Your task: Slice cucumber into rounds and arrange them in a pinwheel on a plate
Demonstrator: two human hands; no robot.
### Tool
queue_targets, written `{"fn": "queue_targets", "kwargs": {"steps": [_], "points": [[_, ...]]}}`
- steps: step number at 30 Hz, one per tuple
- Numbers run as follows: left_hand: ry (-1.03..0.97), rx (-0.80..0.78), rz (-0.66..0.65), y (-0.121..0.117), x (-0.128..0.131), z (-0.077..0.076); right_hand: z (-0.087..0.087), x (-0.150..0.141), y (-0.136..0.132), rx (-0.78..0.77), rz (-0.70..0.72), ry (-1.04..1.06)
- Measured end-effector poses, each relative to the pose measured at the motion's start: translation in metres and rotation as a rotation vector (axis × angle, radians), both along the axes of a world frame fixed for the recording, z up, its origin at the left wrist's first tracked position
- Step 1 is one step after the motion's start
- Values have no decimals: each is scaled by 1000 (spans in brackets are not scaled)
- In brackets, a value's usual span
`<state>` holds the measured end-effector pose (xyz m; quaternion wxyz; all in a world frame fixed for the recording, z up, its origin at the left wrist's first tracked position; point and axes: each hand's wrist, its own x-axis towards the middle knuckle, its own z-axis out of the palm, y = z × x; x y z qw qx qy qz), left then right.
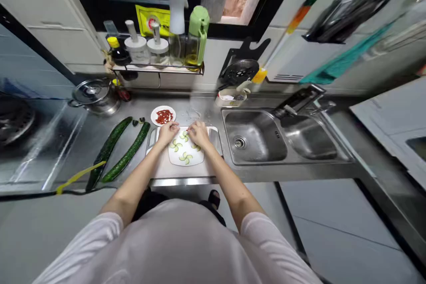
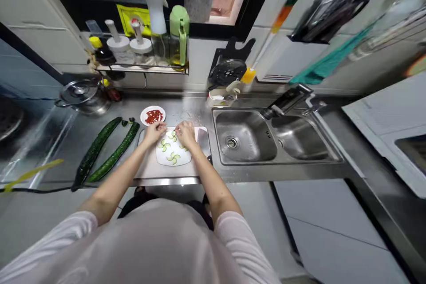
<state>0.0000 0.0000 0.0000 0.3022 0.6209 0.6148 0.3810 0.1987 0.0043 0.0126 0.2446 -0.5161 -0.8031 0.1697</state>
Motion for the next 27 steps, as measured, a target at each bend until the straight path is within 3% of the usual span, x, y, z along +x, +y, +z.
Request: {"fn": "queue_targets", "kwargs": {"steps": [13,27], "points": [[310,-126,-20,-10,22,-12,-27,-10,-14,-36,-29,-52],[468,-144,-8,-11,31,-12,-35,-15,-16,-13,-28,-96]]}}
